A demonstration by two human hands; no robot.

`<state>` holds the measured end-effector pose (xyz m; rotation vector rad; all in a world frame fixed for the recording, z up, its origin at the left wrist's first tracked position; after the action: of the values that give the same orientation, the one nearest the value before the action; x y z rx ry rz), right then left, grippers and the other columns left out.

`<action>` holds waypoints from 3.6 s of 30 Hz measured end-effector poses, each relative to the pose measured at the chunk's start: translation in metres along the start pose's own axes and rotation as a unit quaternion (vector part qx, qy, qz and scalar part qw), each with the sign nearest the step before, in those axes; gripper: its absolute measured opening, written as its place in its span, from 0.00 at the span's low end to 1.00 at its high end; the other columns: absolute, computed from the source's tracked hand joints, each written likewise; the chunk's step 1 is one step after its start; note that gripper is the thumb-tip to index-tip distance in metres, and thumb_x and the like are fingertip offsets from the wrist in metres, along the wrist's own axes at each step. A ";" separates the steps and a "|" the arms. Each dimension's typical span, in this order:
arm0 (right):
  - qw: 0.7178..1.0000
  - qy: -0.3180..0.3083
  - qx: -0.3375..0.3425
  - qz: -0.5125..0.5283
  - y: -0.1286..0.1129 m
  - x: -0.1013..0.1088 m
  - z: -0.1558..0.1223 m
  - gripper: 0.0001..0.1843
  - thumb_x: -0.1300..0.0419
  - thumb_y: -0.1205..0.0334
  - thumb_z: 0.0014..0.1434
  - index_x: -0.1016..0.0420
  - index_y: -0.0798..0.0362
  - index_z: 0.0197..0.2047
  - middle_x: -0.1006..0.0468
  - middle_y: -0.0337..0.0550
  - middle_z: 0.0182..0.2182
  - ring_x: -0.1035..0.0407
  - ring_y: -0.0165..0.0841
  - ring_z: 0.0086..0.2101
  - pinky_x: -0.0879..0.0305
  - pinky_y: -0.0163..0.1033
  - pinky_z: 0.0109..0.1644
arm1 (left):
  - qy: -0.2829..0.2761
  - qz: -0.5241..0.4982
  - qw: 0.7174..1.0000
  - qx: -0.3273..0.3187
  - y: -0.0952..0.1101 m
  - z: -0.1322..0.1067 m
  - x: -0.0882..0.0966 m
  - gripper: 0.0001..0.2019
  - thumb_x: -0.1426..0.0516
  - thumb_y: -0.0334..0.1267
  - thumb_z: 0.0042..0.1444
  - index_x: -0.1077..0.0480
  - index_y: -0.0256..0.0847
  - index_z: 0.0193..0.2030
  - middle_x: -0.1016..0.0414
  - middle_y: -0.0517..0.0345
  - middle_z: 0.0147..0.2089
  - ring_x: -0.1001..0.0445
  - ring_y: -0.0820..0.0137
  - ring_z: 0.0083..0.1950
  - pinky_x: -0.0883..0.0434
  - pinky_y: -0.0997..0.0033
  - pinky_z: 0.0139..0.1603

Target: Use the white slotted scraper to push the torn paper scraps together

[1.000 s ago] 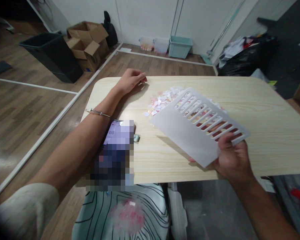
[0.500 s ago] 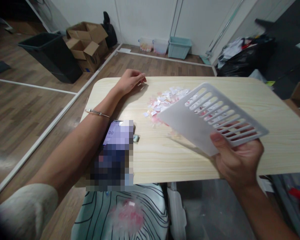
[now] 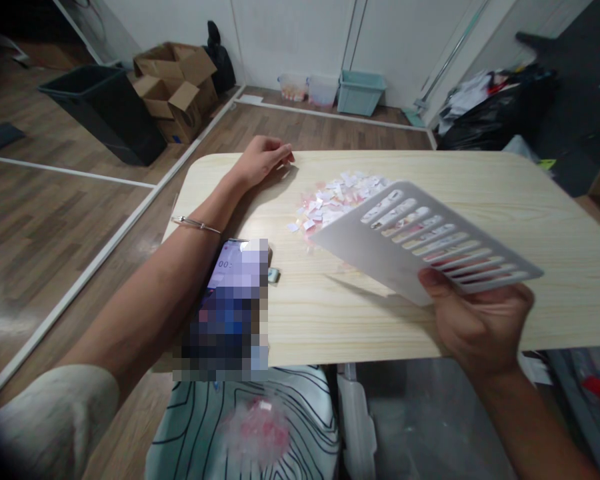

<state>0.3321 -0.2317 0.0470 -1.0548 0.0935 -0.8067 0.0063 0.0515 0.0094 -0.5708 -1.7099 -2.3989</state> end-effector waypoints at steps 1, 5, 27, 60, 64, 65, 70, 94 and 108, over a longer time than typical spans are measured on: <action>1.000 0.004 -0.009 0.009 -0.001 -0.001 0.000 0.09 0.21 0.58 0.43 0.13 0.47 0.30 0.13 0.43 0.30 0.17 0.46 0.35 0.18 0.60 0.50 | 0.002 0.001 1.000 0.001 0.000 0.000 0.000 0.13 0.40 0.38 0.69 0.25 0.37 0.31 0.33 0.59 0.25 0.35 0.74 0.28 0.33 0.70 0.35; 1.000 -0.006 0.009 0.006 -0.003 -0.005 -0.001 0.10 0.20 0.60 0.44 0.12 0.48 0.31 0.12 0.44 0.30 0.17 0.45 0.35 0.17 0.58 0.50 | -0.001 0.000 1.000 0.004 0.001 -0.002 0.000 0.13 0.41 0.38 0.69 0.25 0.37 0.32 0.34 0.60 0.25 0.37 0.75 0.27 0.34 0.71 0.34; 0.992 -0.117 0.028 -0.030 -0.018 -0.015 -0.007 0.06 0.23 0.62 0.42 0.11 0.47 0.28 0.09 0.43 0.26 0.15 0.44 0.25 0.16 0.45 0.29 | 0.001 -0.010 1.000 0.007 0.004 -0.003 0.001 0.13 0.39 0.37 0.68 0.25 0.38 0.31 0.32 0.59 0.26 0.34 0.74 0.29 0.33 0.70 0.35; 0.996 0.073 0.017 0.050 -0.011 0.002 -0.010 0.12 0.20 0.68 0.40 0.11 0.43 0.28 0.13 0.39 0.29 0.21 0.41 0.29 0.20 0.53 0.39 | 0.008 -0.019 1.000 0.008 0.005 -0.004 0.000 0.11 0.39 0.37 0.67 0.26 0.39 0.31 0.33 0.59 0.26 0.33 0.73 0.30 0.34 0.70 0.36; 0.998 0.042 0.008 0.036 -0.009 0.002 -0.009 0.08 0.21 0.66 0.40 0.11 0.46 0.26 0.13 0.41 0.28 0.21 0.43 0.29 0.22 0.51 0.37 | 0.006 -0.018 1.000 0.007 0.006 -0.004 0.000 0.11 0.38 0.37 0.67 0.26 0.39 0.32 0.33 0.59 0.26 0.33 0.72 0.30 0.34 0.70 0.36; 0.999 0.031 0.003 0.035 -0.008 0.001 -0.009 0.08 0.21 0.66 0.40 0.11 0.47 0.27 0.12 0.41 0.28 0.20 0.43 0.29 0.22 0.50 0.37 | 0.006 -0.016 1.000 0.007 0.006 -0.004 0.000 0.11 0.39 0.38 0.67 0.26 0.39 0.32 0.33 0.60 0.25 0.33 0.73 0.30 0.34 0.70 0.35; 0.999 0.000 -0.001 0.045 -0.010 -0.001 -0.009 0.09 0.22 0.68 0.40 0.10 0.47 0.27 0.11 0.40 0.28 0.19 0.42 0.29 0.22 0.47 0.34 | 0.006 -0.006 1.000 0.005 0.006 -0.004 0.001 0.12 0.40 0.40 0.68 0.26 0.39 0.32 0.33 0.59 0.25 0.37 0.74 0.28 0.35 0.70 0.33; 0.993 -0.078 0.072 -0.055 -0.023 -0.011 -0.009 0.03 0.25 0.61 0.48 0.14 0.46 0.28 0.11 0.39 0.27 0.17 0.37 0.26 0.20 0.38 0.31 | -0.014 -0.002 1.000 0.005 0.003 -0.002 0.000 0.15 0.43 0.37 0.71 0.24 0.37 0.32 0.35 0.60 0.25 0.39 0.75 0.27 0.36 0.70 0.33; 0.991 -0.103 0.062 -0.050 -0.016 -0.008 -0.009 0.03 0.25 0.61 0.48 0.13 0.45 0.28 0.10 0.40 0.27 0.16 0.39 0.25 0.18 0.38 0.30 | -0.012 0.003 1.000 -0.007 0.003 -0.002 0.001 0.15 0.42 0.38 0.70 0.24 0.37 0.31 0.36 0.60 0.24 0.36 0.73 0.29 0.33 0.69 0.36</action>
<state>0.3136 -0.2368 0.0532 -1.0240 -0.1846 -0.7785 0.0063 0.0487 0.0117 -0.6077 -1.6987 -2.4106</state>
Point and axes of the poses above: each hand's wrist, its own z-axis towards the middle knuckle, its own x-axis out of the back of the hand, y = z × x, the point moved 5 cm from there along z, towards the middle knuckle
